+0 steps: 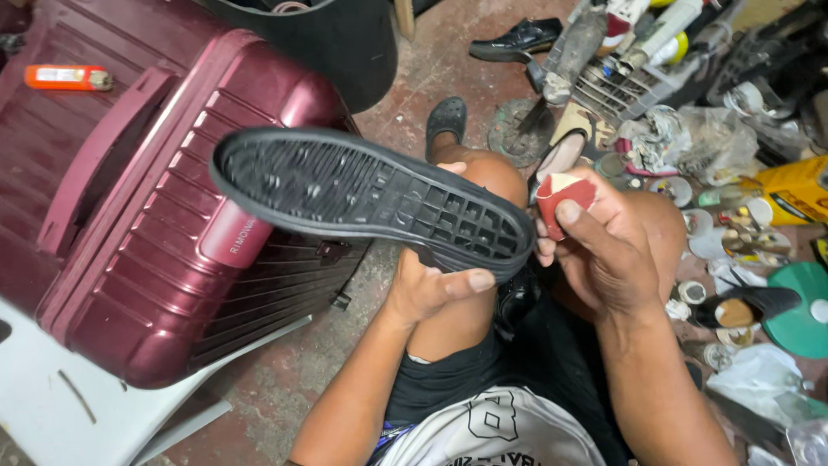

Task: The person scrubs the sole of a black slip-on shoe using a red abrasive block. They hold the shoe in one hand and rub the sole repeatedly, focusing on the tread pattern and edges.

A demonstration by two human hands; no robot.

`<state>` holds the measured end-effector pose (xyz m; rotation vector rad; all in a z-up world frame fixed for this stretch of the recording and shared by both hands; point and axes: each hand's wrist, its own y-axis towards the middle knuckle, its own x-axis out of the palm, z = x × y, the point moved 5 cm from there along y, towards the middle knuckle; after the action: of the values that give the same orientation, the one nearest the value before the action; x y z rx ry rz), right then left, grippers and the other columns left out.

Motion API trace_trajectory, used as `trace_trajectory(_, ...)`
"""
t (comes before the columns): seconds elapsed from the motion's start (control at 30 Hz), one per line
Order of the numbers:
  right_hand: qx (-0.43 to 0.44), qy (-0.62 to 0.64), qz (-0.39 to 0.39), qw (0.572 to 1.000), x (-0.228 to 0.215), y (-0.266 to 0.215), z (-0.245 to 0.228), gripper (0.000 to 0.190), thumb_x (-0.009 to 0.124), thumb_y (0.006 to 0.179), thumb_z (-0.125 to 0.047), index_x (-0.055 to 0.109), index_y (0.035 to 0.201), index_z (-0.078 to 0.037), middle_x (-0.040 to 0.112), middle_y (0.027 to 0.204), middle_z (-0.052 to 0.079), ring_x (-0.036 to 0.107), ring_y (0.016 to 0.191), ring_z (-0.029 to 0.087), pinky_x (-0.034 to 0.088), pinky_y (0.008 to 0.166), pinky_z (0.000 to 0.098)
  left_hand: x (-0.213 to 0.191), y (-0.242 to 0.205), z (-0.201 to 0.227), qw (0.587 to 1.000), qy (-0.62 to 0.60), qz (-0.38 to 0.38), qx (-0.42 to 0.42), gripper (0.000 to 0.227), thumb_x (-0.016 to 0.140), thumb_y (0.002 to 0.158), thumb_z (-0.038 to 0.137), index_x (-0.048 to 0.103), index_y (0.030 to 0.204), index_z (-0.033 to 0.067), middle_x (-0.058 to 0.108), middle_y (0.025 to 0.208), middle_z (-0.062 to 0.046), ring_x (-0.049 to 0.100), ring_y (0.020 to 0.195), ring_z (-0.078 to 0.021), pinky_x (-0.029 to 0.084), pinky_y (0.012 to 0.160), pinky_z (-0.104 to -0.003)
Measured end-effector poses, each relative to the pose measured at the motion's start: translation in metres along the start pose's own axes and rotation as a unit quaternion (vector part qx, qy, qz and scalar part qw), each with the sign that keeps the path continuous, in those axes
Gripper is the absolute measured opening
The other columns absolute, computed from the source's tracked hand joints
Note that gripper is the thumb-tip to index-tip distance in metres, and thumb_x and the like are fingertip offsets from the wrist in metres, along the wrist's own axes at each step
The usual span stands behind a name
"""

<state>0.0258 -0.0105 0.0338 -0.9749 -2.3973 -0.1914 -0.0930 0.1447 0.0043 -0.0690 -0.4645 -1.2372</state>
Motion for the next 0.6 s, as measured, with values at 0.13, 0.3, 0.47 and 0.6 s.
trace_trajectory(0.13,0.001,0.027,-0.015,1.0,0.0,-0.006,0.009,0.04,0.071,0.097,-0.017,0.054,0.129,-0.002,0.065,0.103,0.009,0.06,0.076,0.014,0.051,0.063,0.0274,0.006,0.004,0.001,0.993,-0.105,-0.025,-0.042,0.119,0.081,0.077,0.04,0.016,0.168,0.0038,0.059,0.13,-0.014,0.061,0.122,-0.0248,0.049,0.112,-0.04)
trace_trajectory(0.3,0.007,-0.081,0.007,0.997,0.005,-0.025,0.033,0.032,0.069,0.099,-0.012,0.052,0.125,-0.001,0.068,0.106,0.012,0.063,0.075,0.015,0.053,0.064,0.0279,0.007,0.011,0.006,0.958,-0.286,-0.017,-0.024,0.124,0.079,0.075,0.035,0.003,0.169,0.009,0.039,0.158,-0.019,0.056,0.132,-0.032,0.048,0.112,-0.048)
trace_trajectory(0.47,-0.037,-0.216,0.02,0.976,0.009,-0.03,0.032,0.04,0.068,0.099,-0.007,0.048,0.133,-0.003,0.069,0.107,0.008,0.064,0.084,0.01,0.055,0.073,0.0244,-0.005,0.011,0.008,0.957,-0.29,-0.023,-0.019,0.123,0.082,0.076,0.022,0.002,0.169,0.0117,0.036,0.161,-0.022,0.052,0.138,-0.0335,0.047,0.114,-0.05)
trace_trajectory(0.6,-0.036,-0.31,0.085,0.946,-0.007,-0.026,0.023,0.037,0.065,0.099,-0.003,0.053,0.133,-0.001,0.068,0.11,0.007,0.066,0.09,0.009,0.054,0.076,0.0231,-0.011,0.005,0.002,0.999,-0.009,-0.016,0.036,0.114,0.089,0.081,0.017,0.016,0.168,0.0087,0.041,0.158,-0.02,0.05,0.144,-0.0303,0.044,0.122,-0.044)
